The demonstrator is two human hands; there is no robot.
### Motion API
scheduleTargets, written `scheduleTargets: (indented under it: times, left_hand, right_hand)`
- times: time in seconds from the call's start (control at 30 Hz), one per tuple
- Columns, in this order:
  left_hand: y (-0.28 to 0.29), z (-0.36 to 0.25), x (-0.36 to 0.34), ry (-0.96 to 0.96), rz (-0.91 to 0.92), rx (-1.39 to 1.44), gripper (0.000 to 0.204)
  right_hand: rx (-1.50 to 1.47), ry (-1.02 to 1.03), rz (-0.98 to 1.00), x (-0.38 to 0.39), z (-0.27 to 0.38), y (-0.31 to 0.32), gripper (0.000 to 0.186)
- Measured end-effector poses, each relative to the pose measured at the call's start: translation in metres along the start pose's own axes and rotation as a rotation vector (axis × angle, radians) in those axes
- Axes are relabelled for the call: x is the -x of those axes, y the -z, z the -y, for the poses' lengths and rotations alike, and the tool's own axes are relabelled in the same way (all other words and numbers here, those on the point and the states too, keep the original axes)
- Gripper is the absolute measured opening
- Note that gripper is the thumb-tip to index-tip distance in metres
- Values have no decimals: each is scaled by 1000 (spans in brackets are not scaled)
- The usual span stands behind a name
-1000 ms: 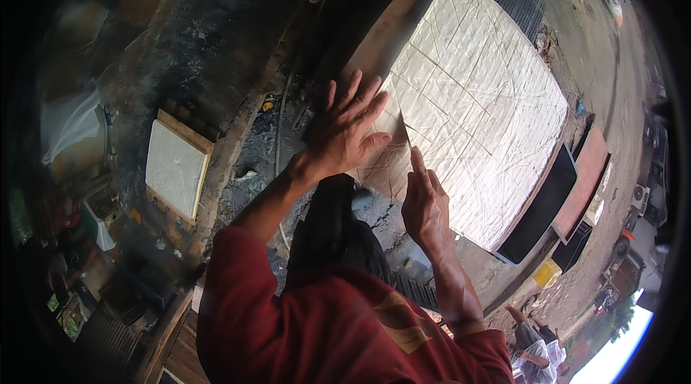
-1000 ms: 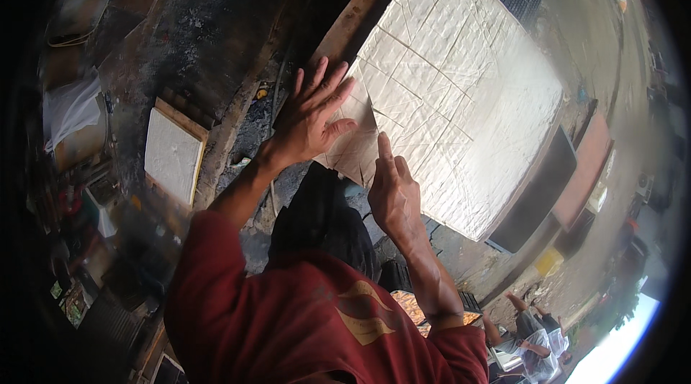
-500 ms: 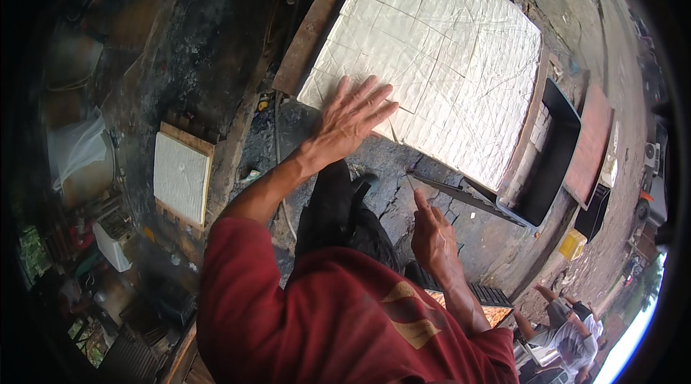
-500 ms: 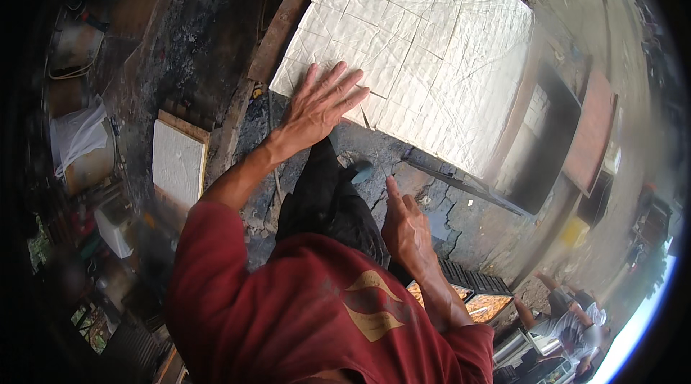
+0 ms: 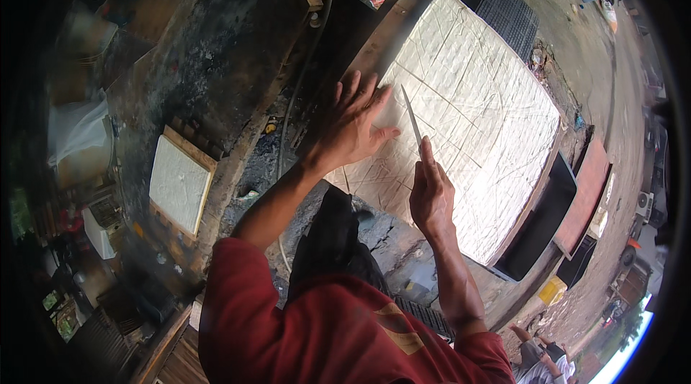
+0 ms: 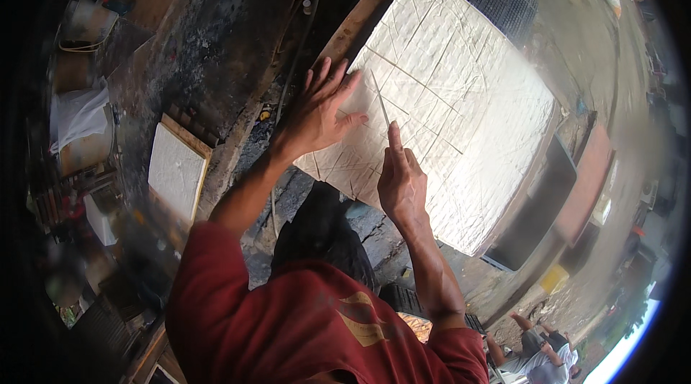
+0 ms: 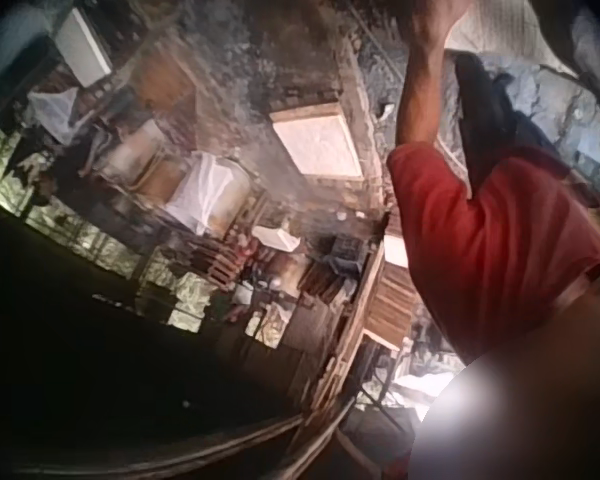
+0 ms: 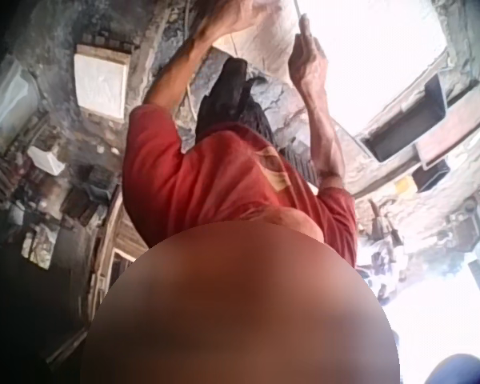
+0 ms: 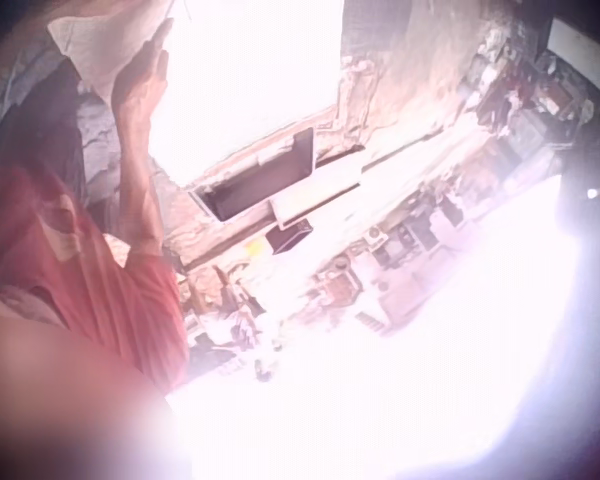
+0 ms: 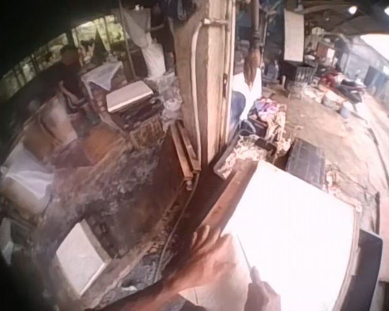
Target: The person uses a knife to score and cut a large white sheet on a wooden board into smaller rectangular pieces. They then place a metal grid over the cut pieces, adjust it, and remove it. The process is repeated with another sheet.
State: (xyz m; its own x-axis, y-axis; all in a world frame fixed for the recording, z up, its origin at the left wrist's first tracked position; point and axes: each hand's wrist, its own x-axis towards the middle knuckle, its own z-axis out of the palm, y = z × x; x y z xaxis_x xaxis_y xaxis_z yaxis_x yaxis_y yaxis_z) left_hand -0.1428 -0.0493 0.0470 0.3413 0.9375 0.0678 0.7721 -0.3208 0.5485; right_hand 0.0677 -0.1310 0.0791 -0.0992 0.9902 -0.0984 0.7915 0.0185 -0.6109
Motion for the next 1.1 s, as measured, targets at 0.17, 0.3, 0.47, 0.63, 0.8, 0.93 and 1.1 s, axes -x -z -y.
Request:
scheduleTargets:
  times: [0.17, 0.3, 0.47, 0.63, 0.8, 0.93, 1.1]
  left_hand:
    - [-2, 31, -20, -73, 56, 15, 75]
    - [-1, 32, -16, -83, 33, 47, 72]
    - [1, 15, -7, -61, 14, -51, 61]
    - [-15, -22, 36, -64, -35, -115, 52]
    - [-39, -74, 85, -75, 29, -112, 56]
    - [-75, -119, 112, -227, 126, -71, 70]
    - [-102, -116, 109, -397, 99, -193, 77]
  right_hand:
    - [12, 100, -29, -64, 13, -14, 58]
    - [61, 48, 48, -52, 14, -10, 58]
    - [98, -4, 96, 18, -3, 10, 62]
    - [81, 2, 83, 58, -21, 14, 65]
    - [132, -73, 148, 119, -36, 39, 63]
    - [114, -64, 89, 177, -49, 47, 53]
    - [94, -215, 252, 258, -60, 83, 61]
